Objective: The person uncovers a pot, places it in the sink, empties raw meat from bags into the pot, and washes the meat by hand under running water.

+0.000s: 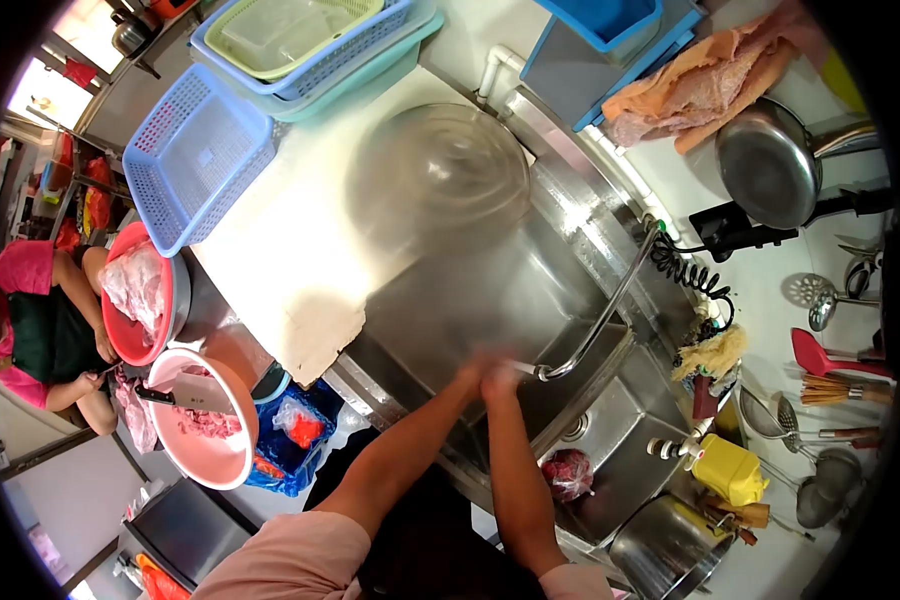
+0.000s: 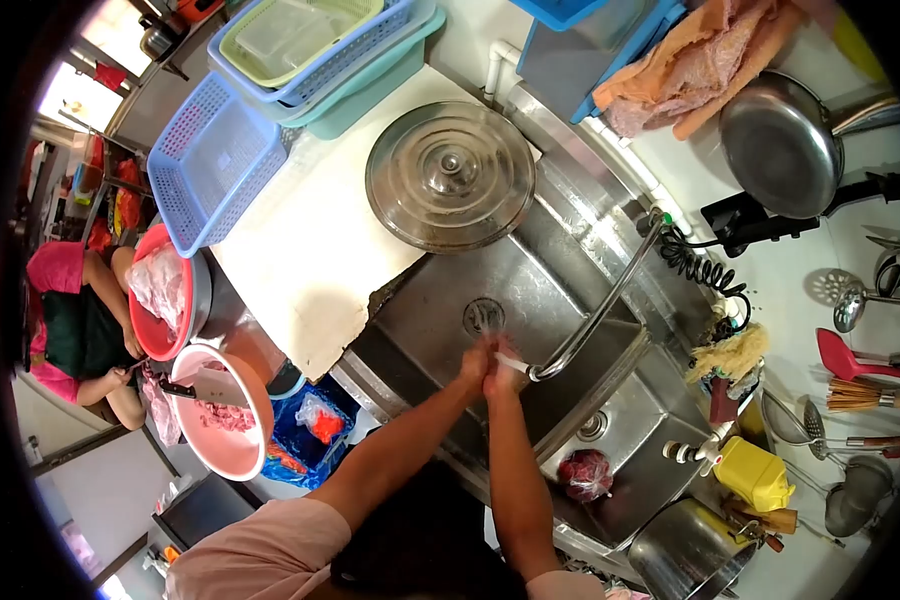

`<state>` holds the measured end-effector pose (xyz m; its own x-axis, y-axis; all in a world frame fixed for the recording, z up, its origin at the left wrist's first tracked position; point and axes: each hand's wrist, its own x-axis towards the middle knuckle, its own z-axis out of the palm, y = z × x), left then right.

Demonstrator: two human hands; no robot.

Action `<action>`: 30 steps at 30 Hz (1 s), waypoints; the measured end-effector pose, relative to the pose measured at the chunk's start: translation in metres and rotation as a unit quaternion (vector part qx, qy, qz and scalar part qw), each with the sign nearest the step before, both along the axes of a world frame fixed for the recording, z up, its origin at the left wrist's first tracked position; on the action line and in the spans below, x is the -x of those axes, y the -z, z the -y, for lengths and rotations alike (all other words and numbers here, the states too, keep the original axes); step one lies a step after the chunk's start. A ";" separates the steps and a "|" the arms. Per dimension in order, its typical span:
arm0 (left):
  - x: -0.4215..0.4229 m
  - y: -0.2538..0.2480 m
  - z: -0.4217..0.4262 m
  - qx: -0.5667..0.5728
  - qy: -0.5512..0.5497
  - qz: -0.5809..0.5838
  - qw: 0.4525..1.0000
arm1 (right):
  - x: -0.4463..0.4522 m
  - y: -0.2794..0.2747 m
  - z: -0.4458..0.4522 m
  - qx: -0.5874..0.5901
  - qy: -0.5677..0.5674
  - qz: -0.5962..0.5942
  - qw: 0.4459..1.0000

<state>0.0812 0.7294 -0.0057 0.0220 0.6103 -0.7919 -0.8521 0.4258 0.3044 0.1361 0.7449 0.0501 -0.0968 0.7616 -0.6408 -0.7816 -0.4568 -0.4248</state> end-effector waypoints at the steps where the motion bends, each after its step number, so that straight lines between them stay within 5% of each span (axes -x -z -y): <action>1: -0.004 0.017 -0.001 -0.012 -0.009 0.020 1.000 | 0.003 0.003 -0.001 -0.006 -0.010 0.039 0.999; 4: -0.016 0.060 -0.008 -0.121 -0.092 0.182 0.971 | 0.006 0.002 -0.012 -0.069 -0.043 -0.043 0.996; 7: 0.002 -0.002 0.003 -0.170 -0.060 0.254 0.950 | -0.003 0.019 -0.019 -0.138 -0.065 -0.158 0.976; 9: -0.003 0.003 0.004 -0.148 -0.057 0.238 0.958 | -0.005 0.053 -0.023 -0.079 -0.094 -0.026 0.992; 11: -0.004 0.025 0.001 -0.097 -0.007 0.187 0.977 | 0.001 0.101 -0.029 0.082 -0.126 0.285 0.947; 15: 0.005 0.063 -0.009 -0.049 0.123 0.096 0.987 | 0.011 0.118 0.012 -0.231 -0.263 0.543 0.764; 19: 0.015 0.102 -0.010 -0.041 0.225 0.046 0.972 | -0.004 -0.012 0.029 -0.291 -0.289 0.660 0.630; 20: 0.018 0.112 -0.010 -0.043 0.240 0.041 0.969 | -0.027 -0.031 0.026 -0.240 -0.344 0.703 0.574; 22: 0.020 0.127 -0.012 -0.051 0.264 0.036 0.963 | -0.055 -0.096 0.011 -0.164 -0.337 0.746 0.551; 24: 0.010 0.101 -0.004 0.057 0.255 0.002 0.965 | -0.071 -0.176 -0.014 -0.147 -0.256 0.770 0.565; 27: 0.029 0.054 -0.005 0.036 0.239 -0.072 0.968 | -0.079 -0.248 -0.042 -0.122 -0.215 0.872 0.423; 29: 0.055 0.023 -0.011 0.016 0.233 -0.123 0.965 | -0.062 -0.298 -0.050 -0.359 -0.021 0.821 0.444; 30: 0.063 0.012 -0.013 0.007 0.227 -0.147 0.963 | -0.052 -0.321 -0.049 -0.384 -0.063 0.791 0.473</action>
